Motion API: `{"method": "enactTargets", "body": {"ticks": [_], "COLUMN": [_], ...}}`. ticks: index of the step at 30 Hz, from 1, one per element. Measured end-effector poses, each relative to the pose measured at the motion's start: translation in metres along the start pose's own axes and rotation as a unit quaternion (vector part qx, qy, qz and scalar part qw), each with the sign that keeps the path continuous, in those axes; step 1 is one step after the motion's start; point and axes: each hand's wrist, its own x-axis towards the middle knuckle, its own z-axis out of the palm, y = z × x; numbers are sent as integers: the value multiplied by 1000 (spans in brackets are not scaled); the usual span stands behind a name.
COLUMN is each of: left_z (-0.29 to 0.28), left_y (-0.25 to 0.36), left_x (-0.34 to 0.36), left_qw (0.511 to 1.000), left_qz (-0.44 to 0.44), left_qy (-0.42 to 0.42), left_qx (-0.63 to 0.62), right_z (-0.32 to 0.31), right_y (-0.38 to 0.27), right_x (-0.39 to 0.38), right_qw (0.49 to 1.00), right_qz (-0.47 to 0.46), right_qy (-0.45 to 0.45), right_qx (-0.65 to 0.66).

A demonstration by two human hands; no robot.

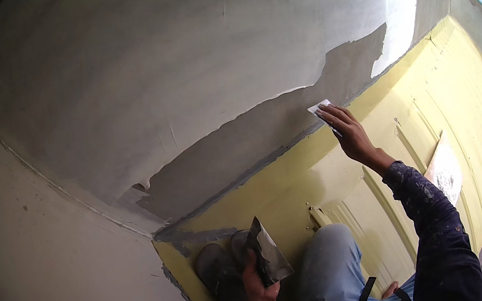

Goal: The person scoops plaster from a hawk and applies it to a wall using a trowel, smoothing the surface in repeated strokes. The person works on a section of wall near a corner, periodically reloading the trowel from the hawk.

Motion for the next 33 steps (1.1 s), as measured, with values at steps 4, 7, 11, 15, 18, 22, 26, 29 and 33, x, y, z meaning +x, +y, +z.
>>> {"method": "enactTargets", "body": {"ticks": [4,7,11,15,18,22,26,29,33], "left_z": [0,9,19,17,13,17,21,16,8], "left_y": [2,-1,4,26,34,14,-7,-6,-1], "left_x": [-2,-14,-27,-23,-17,-11,-6,-4,-3], "left_qw": [997,994,905,979,990,990,993,992,985], "left_qz": [-58,-51,142,92,134,109,101,95,121], "left_qy": [-28,-100,38,-184,-32,92,47,66,111], "left_qx": [-36,3,399,-13,-19,-7,38,54,44], "right_z": [-3,2,7,10,18,54,88,95,85], "right_y": [-115,-168,-174,-161,-178,-246,-305,-302,-252], "right_x": [-31,-35,-23,10,48,101,137,147,141], "right_qw": [944,873,901,921,920,859,802,787,810], "right_qz": [-184,-310,-283,-264,-362,-480,-501,-500,-466], "right_qy": [-211,-264,-243,-287,-146,-22,62,46,49], "right_qx": [174,269,220,-14,-28,-179,-318,-358,-353]}}
